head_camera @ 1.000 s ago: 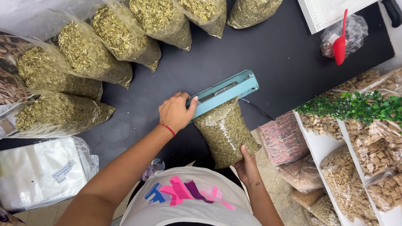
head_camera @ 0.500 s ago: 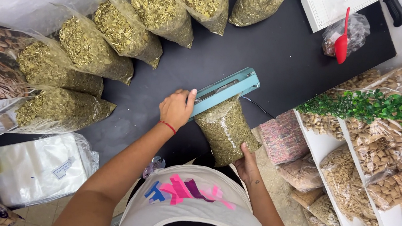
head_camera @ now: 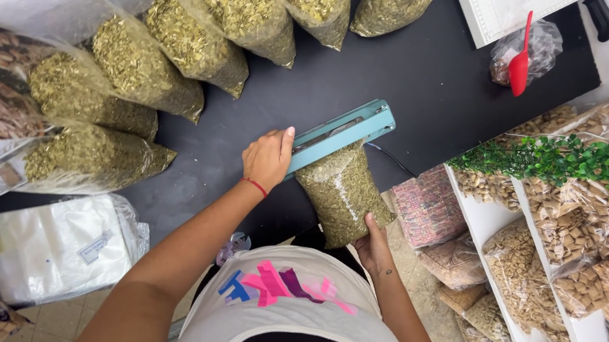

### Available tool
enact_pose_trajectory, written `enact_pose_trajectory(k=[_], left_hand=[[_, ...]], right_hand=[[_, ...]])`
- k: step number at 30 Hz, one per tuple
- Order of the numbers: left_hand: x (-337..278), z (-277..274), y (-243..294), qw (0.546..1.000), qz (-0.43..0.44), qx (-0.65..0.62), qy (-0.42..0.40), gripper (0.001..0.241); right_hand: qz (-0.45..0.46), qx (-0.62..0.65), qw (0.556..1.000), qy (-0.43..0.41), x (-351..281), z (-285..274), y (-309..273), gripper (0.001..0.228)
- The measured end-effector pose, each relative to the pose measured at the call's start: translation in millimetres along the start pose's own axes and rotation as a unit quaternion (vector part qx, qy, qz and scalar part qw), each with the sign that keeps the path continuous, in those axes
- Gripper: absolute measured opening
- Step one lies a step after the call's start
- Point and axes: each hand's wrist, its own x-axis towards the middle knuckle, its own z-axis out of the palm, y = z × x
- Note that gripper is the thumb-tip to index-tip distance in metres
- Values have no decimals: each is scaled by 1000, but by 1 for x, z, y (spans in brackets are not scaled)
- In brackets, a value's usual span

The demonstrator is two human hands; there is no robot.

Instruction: Sealing plastic bags filled with dried herbs using a manual heat sealer.

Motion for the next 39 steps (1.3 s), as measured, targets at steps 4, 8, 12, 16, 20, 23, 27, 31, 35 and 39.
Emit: enact_pose_trajectory(k=[4,8,12,16,20,23,27,31,35,39], left_hand=[[3,6,-3,1000,1,0,8,64],[-1,6,-3,1000,5,2,11,64],[-4,3,0,1000,14,3,16,64],[-3,5,-1,1000,23,11,10,64],[3,3,0,999,18,4,-36,66],[2,-4,7,998,31,-11,-49,67],[1,-20,25,994,59,-41,-85,69],[-17,-57,56,989,59,-74,-112,74],[-22,-66,62,940,30,-292,-171,74],[-6,-54,27,911,53,-385,-139,59]], right_hand=[[-1,3,1000,-9,1,1,-2,38],[3,-9,1000,-15,9,-7,6,38],[0,-12,1000,-20,10,-7,6,38],[-8,-10,1000,-20,11,-8,7,40],[-5,-5,1000,-18,11,-7,7,39],[-4,-5,1000,-19,13,-10,8,40],[-2,-7,1000,-22,19,-14,12,39],[-8,-13,1000,-24,19,-13,12,41],[-10,-12,1000,-19,22,-15,13,41],[-15,-10,1000,-20,12,-6,7,40]])
